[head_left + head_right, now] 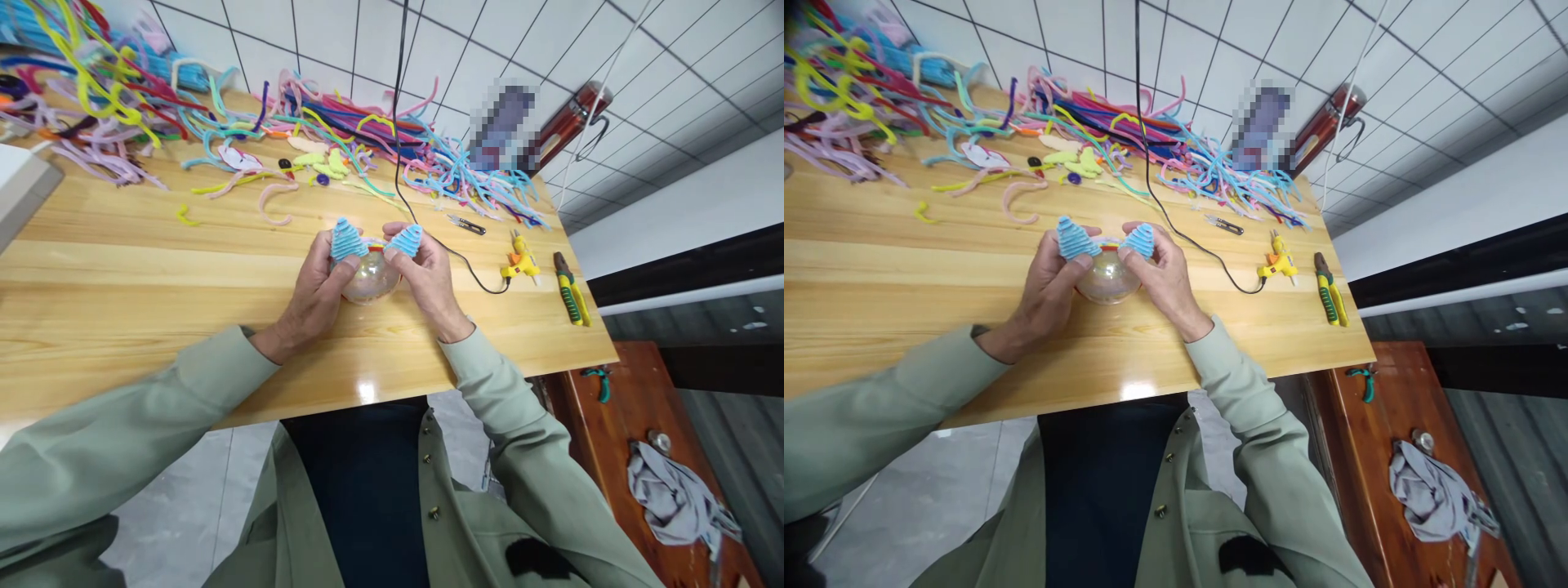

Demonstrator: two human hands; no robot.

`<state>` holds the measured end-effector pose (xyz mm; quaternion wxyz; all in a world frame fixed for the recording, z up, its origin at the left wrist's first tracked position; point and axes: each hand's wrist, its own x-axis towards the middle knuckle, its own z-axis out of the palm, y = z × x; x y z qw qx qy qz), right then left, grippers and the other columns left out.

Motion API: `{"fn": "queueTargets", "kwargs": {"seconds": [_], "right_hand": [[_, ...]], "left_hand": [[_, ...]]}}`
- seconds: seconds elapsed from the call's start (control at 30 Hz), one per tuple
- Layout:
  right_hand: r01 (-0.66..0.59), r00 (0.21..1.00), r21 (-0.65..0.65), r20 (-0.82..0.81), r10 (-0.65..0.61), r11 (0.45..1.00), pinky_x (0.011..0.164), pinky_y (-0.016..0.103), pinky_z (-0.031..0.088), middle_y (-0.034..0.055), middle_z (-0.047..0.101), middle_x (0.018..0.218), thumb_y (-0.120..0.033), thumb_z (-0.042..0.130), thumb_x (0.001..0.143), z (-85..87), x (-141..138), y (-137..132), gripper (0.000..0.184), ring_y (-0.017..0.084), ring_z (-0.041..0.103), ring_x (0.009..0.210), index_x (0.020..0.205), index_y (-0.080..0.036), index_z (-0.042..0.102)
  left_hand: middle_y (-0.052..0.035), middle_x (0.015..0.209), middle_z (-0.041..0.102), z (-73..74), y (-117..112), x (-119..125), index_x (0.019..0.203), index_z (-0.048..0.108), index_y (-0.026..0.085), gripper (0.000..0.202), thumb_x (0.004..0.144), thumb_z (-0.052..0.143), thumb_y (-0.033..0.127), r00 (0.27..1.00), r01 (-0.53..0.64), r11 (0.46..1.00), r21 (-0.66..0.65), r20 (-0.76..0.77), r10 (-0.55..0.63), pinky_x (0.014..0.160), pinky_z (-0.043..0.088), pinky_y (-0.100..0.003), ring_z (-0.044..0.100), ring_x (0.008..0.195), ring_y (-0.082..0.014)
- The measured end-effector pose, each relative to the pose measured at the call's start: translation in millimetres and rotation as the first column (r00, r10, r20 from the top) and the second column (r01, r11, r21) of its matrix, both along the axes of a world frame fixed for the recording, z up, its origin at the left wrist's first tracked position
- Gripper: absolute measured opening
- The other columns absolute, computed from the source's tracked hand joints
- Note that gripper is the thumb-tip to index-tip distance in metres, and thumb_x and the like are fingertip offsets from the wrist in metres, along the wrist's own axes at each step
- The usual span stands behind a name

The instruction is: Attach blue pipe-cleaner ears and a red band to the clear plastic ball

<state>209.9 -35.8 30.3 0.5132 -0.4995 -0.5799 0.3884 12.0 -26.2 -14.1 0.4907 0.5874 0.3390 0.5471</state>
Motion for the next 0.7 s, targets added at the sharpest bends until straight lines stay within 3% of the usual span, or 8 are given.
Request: {"fn": "queueTargets", "kwargs": {"seconds": [0.27, 0.47, 0.7], "right_hand": [[-0.004, 1.0, -0.06, -0.02, 0.003, 0.998, 0.109, 0.048, 0.061, 0.0024, 0.078, 0.109, -0.057, 0.082, 0.09, 0.2, -1.4, -0.5, 0.042, 0.024, 0.072, 0.103, 0.119, -0.026, 0.076], [-0.008, 0.999, -0.06, -0.039, 0.006, 0.998, 0.117, 0.049, 0.06, 0.0034, 0.078, 0.116, -0.06, 0.084, 0.088, -1.5, -2.7, 0.5, 0.047, 0.027, 0.073, 0.119, 0.12, -0.027, 0.072], [-0.002, 0.998, -0.083, -0.056, -0.003, 0.997, 0.132, 0.058, 0.052, 0.0068, 0.077, 0.137, -0.073, 0.085, 0.084, -0.1, -8.0, -1.3, 0.062, 0.033, 0.064, 0.146, 0.125, -0.029, 0.067]], "left_hand": [[-0.0058, 0.124, 0.075, -0.7, 0.3, 0.5, 0.136, 0.069, 0.027, 0.043, 0.104, 0.074, 0.055, 1.0, 0.0, 1.0, 0.011, 0.019, -0.001, 0.103, 0.061, -0.04, 0.07, 0.114, -0.0251], [-0.0059, 0.124, 0.075, 1.5, -0.1, -1.9, 0.137, 0.069, 0.028, 0.045, 0.103, 0.075, 0.058, 0.999, 0.024, 1.0, 0.002, 0.027, -0.024, 0.106, 0.061, -0.042, 0.071, 0.113, -0.0247], [-0.0057, 0.118, 0.074, 6.5, 3.4, -0.4, 0.127, 0.069, 0.025, 0.042, 0.103, 0.076, 0.058, 0.999, -0.003, 1.0, -0.001, 0.045, 0.003, 0.097, 0.063, -0.038, 0.072, 0.106, -0.0226]]}}
